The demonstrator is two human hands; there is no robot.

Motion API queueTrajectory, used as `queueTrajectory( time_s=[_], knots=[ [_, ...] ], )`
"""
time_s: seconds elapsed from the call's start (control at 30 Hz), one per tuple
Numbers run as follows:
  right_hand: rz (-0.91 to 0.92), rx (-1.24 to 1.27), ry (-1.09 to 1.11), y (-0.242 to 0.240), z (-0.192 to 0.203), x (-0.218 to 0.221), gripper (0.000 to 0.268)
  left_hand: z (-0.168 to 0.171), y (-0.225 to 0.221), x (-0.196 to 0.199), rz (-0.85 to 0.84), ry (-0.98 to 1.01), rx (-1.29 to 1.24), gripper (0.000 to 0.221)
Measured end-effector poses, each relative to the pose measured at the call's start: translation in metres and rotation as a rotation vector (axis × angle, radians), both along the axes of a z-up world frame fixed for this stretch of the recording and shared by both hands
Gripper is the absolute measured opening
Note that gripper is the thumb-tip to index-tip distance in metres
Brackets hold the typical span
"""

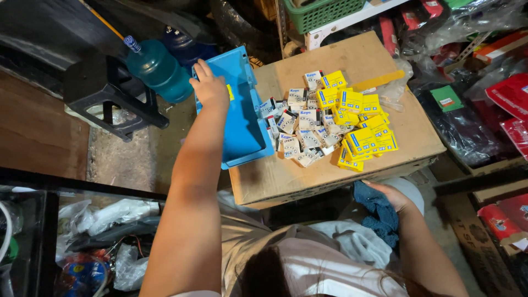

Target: Sorting and organizing small boxed parts into a blue plastic tray

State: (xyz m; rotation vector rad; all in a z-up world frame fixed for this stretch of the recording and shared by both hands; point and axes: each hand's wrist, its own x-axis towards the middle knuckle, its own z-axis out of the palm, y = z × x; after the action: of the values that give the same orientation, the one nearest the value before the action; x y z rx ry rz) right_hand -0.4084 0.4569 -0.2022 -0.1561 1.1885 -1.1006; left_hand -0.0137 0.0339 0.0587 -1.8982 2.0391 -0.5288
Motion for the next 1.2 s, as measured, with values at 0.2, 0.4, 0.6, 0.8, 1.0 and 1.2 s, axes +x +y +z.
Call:
queueTrajectory(
  time_s=[0.2, 0.4, 0.6, 0.8, 1.0, 1.2],
  knots=[
    [0.038, 0.023, -0.051, -0.008, -0.003, -0.003, 0.026, 0.003, -0.021, 0.021, -0.051, 0.353, 0.112, 0.05],
    [0.058, 0.052, -0.075, -0.007, -0.005, -0.002, 0.031, 0.023, 0.012, 0.042, -0.282, 0.821, 0.016, 0.058],
    [0.126, 0.126, 0.07, -0.007, 0.019, 0.0, 0.037, 0.085, 0.112, -0.07, -0.571, 0.875, -0.233, 0.06],
    [0.179, 0.069, 0.086, -0.005, 0.015, -0.001, 0.045, 0.055, 0.18, -0.181, -1.051, 0.818, 0.038, 0.051],
    [0.187, 0.013, 0.081, 0.002, 0.0, -0.014, 0.037, 0.01, 0.173, -0.22, -0.929, 0.768, -0.015, 0.052],
    [0.093, 0.026, 0.023, 0.0, -0.011, -0.018, 0.041, 0.057, 0.142, -0.173, -0.988, 0.739, -0.203, 0.062]
  ],
)
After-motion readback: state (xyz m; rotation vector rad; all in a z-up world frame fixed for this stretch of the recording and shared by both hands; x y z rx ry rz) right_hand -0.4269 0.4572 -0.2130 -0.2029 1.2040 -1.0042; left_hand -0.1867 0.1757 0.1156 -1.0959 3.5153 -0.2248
